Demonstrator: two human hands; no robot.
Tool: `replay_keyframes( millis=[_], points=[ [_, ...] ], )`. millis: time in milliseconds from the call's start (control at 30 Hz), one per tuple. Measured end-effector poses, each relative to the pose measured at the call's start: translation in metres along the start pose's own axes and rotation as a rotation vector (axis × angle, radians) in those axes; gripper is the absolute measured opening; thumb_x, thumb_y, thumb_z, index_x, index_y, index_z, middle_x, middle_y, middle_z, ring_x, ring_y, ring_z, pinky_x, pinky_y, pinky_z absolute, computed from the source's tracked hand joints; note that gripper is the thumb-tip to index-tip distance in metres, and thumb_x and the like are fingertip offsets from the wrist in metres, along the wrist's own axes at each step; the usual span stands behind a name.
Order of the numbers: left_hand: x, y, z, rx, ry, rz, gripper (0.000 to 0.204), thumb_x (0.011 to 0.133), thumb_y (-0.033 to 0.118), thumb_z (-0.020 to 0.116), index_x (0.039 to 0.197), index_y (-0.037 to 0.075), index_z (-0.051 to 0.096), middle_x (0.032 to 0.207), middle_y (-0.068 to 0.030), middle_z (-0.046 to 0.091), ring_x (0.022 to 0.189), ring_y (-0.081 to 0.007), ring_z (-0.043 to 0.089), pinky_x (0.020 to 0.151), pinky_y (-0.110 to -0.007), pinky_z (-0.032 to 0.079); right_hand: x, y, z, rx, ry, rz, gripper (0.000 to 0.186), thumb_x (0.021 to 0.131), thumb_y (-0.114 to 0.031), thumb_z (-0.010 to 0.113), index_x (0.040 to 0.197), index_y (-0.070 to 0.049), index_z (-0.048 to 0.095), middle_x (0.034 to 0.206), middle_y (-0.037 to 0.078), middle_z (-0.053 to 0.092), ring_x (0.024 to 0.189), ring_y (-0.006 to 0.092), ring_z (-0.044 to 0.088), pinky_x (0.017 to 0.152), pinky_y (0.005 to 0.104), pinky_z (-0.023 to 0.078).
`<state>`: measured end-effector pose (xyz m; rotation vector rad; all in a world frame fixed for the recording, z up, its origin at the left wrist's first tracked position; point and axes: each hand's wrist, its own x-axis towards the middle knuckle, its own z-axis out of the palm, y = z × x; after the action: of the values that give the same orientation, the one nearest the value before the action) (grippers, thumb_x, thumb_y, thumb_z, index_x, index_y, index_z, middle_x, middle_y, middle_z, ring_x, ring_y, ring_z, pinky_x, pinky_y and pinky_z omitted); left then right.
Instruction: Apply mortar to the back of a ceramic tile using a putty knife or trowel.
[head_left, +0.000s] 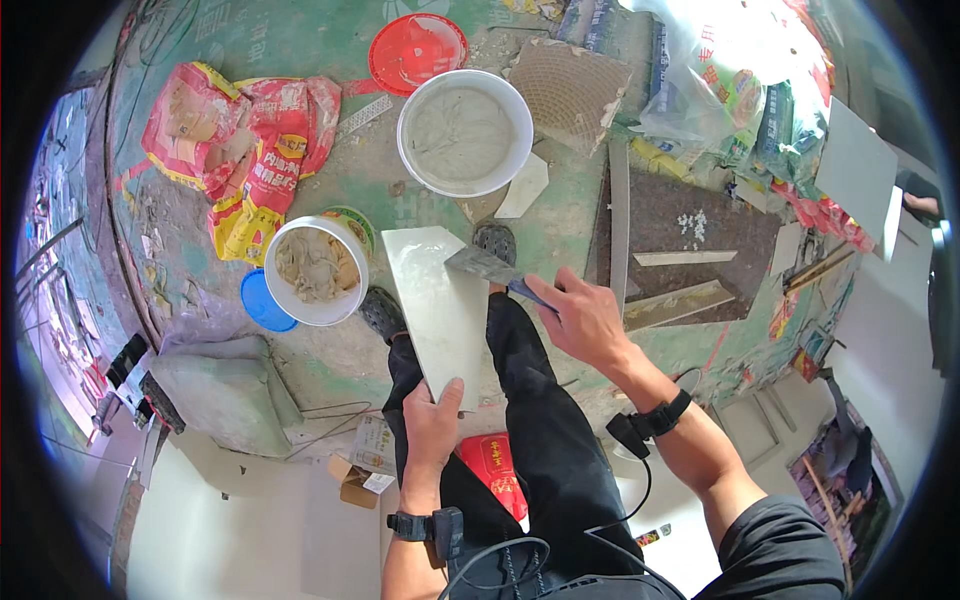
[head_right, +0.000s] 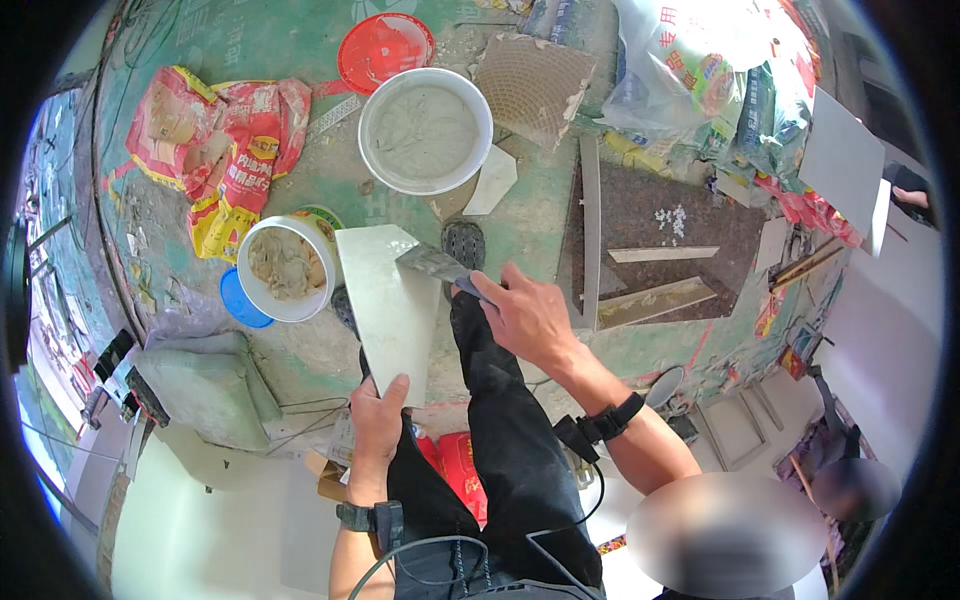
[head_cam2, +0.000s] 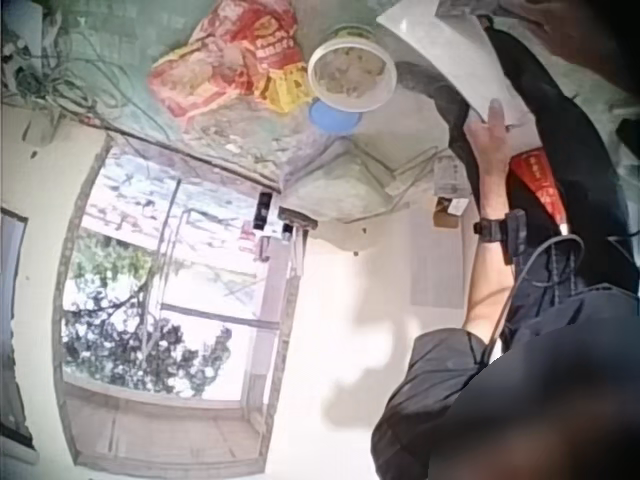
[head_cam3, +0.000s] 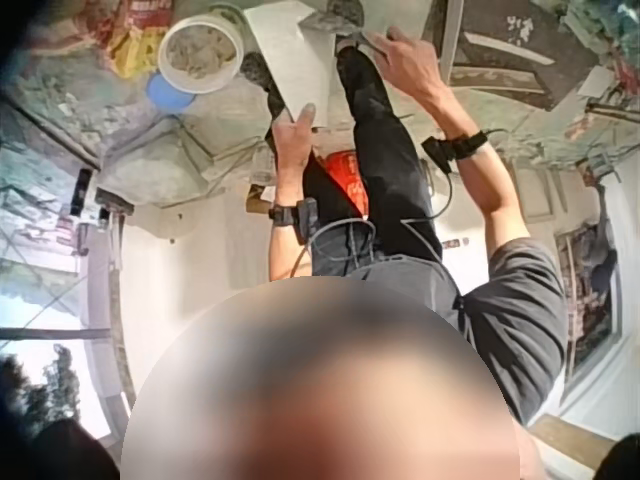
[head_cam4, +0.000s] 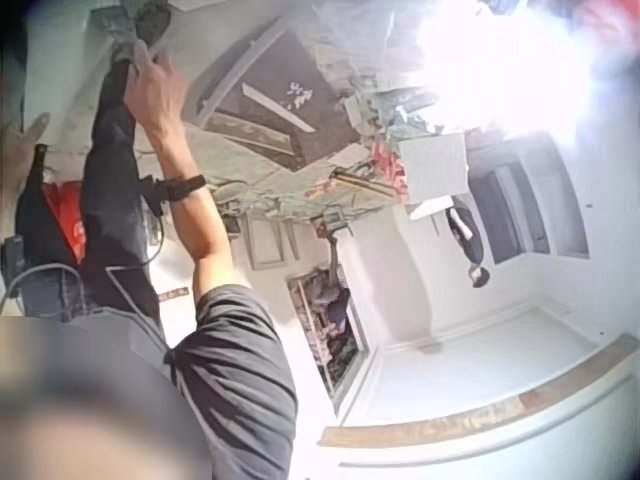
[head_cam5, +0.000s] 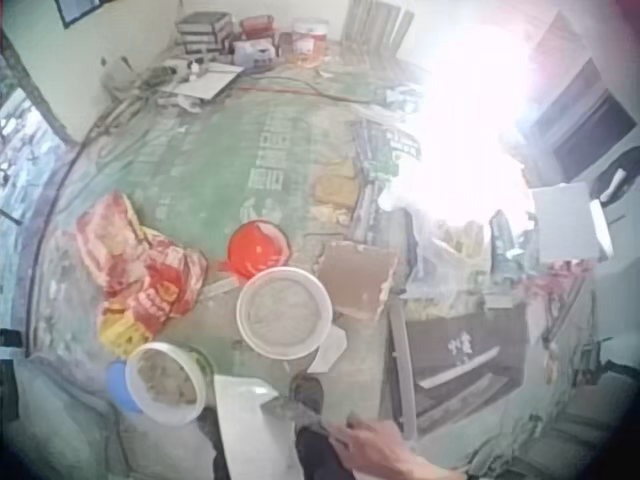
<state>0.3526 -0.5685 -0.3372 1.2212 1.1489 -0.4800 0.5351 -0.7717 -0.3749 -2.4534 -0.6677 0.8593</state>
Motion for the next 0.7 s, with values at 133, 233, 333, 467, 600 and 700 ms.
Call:
replay_keyframes(
  millis=[133,233,333,467,600,700],
  points=[
    [-0.007,-0.001,-0.007,0.122,-0.087,0.062,0.032,0.100,0.017,0.067,0.118,-0.009,0.069,0.107,-0.0094,0.076,0.096,-0.0110,0.066,0.086,-0.029,0.053,0.008,0.001,0.008,-0.070,0.058,0.019,0.040,0.089,-0.018,0.072,0.129,-0.016,0.066,0.089,0.013,0.060,0.072,0.0383,0.065,0.061,0.0473,0.053],
    [-0.016,-0.002,-0.012,0.110,-0.142,-0.036,0.032,0.101,0.018,0.068,0.119,-0.008,0.069,0.108,-0.0083,0.076,0.096,-0.0107,0.066,0.087,-0.029,0.053,0.025,0.020,0.017,-0.027,0.107,0.082,0.038,0.090,-0.018,0.071,0.128,-0.014,0.068,0.090,0.015,0.062,0.075,0.0405,0.066,0.064,0.0482,0.053],
    [-0.022,-0.014,-0.010,-0.030,-0.127,-0.043,0.028,0.101,0.015,0.068,0.117,-0.007,0.070,0.101,-0.0060,0.075,0.086,-0.0096,0.065,0.076,-0.028,0.053,0.041,0.044,0.035,0.038,0.187,0.135,0.033,0.094,-0.020,0.068,0.125,-0.008,0.071,0.084,0.015,0.064,0.071,0.0364,0.067,0.065,0.0460,0.052],
    [-0.018,-0.025,-0.005,-0.075,-0.060,0.043,0.025,0.100,0.015,0.068,0.114,-0.006,0.071,0.095,-0.0049,0.074,0.075,-0.0086,0.064,0.065,-0.027,0.052,0.069,0.087,0.054,0.570,0.072,0.411,0.028,0.098,-0.028,0.065,0.104,-0.002,0.074,0.073,0.013,0.067,0.061,0.0199,0.061,0.060,0.0367,0.051],
    [-0.024,-0.023,-0.016,-0.066,-0.061,-0.071,0.024,0.100,0.016,0.069,0.112,-0.005,0.071,0.092,-0.0037,0.073,0.071,-0.0077,0.062,0.061,-0.026,0.050,0.061,0.153,0.092,0.784,-0.030,0.649,0.034,0.100,-0.031,0.062,0.095,0.001,0.072,0.072,0.009,0.068,0.058,0.0188,0.062,0.054,0.0345,0.049],
    [-0.027,-0.026,-0.021,-0.079,-0.038,-0.085,0.022,0.098,0.017,0.069,0.108,-0.003,0.071,0.089,-0.0032,0.072,0.068,-0.0084,0.062,0.059,-0.026,0.049,0.010,0.225,0.099,0.060,-0.012,0.717,0.037,0.099,-0.031,0.059,0.097,0.003,0.073,0.084,0.023,0.073,0.075,0.0421,0.071,0.070,0.0492,0.055]
  ],
)
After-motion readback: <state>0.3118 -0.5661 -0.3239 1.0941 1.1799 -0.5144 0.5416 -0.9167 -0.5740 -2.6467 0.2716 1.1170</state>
